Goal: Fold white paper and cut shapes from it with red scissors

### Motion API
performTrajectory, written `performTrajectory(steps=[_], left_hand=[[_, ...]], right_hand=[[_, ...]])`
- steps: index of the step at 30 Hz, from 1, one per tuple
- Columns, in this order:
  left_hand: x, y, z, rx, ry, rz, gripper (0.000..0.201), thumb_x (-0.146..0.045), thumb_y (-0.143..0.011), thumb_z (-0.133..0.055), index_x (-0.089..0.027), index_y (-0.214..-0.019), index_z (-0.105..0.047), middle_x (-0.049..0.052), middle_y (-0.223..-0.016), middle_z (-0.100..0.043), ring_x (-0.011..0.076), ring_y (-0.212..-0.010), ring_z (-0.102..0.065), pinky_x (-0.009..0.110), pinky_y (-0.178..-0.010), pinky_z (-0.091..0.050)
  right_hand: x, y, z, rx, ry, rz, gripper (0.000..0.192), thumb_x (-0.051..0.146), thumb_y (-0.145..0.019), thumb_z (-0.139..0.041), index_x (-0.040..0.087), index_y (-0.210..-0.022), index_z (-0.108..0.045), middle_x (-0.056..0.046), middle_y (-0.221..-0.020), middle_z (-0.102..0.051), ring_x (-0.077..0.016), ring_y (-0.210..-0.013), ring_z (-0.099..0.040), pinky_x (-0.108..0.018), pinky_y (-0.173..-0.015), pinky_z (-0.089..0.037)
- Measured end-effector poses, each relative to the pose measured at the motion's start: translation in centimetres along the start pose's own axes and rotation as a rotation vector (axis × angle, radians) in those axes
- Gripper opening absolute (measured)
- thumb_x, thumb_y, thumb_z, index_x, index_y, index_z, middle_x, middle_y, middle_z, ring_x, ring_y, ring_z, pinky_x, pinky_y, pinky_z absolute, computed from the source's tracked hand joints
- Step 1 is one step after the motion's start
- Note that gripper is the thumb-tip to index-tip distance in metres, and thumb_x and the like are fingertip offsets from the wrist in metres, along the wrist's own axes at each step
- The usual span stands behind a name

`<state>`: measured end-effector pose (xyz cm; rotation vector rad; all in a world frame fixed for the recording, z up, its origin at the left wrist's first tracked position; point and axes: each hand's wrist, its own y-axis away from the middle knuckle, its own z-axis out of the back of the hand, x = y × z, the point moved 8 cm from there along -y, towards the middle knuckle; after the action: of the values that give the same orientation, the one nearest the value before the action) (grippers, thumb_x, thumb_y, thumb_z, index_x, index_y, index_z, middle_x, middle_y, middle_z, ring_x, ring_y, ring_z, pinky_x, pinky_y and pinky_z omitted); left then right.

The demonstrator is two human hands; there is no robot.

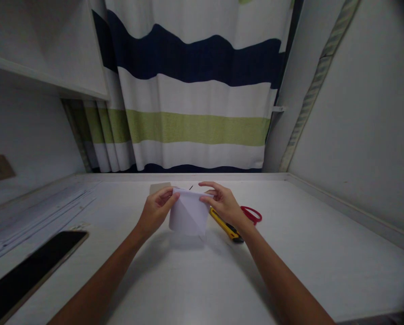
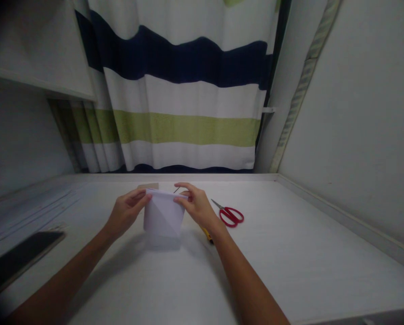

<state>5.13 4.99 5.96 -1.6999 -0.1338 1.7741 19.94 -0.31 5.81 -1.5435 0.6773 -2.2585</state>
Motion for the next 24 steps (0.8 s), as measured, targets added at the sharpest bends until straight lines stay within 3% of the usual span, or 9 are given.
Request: performTrajectory(steps=[7, 24], left_hand=[[0.34, 0.01, 0.22, -0.009, 0.014, 0.016, 0.02, -0.028, -0.065, -0.059, -0.013, -0.078, -0.06, 0.005, -0.077, -0.064, 0.0157, -0.073, -0.058, 0.023, -0.065, -0.045], [0.93, -0.11, 0.32, 0.001, 0.058, 0.03, 0.019, -0.027, -0.064, -0.06, -0.013, -0.077, -0.06, 0.004, -0.077, -0.065, 0.0143, -0.071, -0.059, 0.022, -0.064, -0.046]], right_hand=[[0.07, -0.03, -0.01, 0.013, 0.073, 0.018, 0.024, 0.026, -0.071, -0.053, 0.015, -0.091, -0.059, -0.005, -0.08, -0.059, -0.011, -0.065, -0.051, -0.02, -0.054, -0.039], [0.02, -0.07, -0.2, 0.045, 0.022, -0.01, 0.024, 0.025, -0.07, -0.055, 0.015, -0.09, -0.061, -0.006, -0.086, -0.062, -0.0142, -0.075, -0.056, -0.023, -0.063, -0.043]])
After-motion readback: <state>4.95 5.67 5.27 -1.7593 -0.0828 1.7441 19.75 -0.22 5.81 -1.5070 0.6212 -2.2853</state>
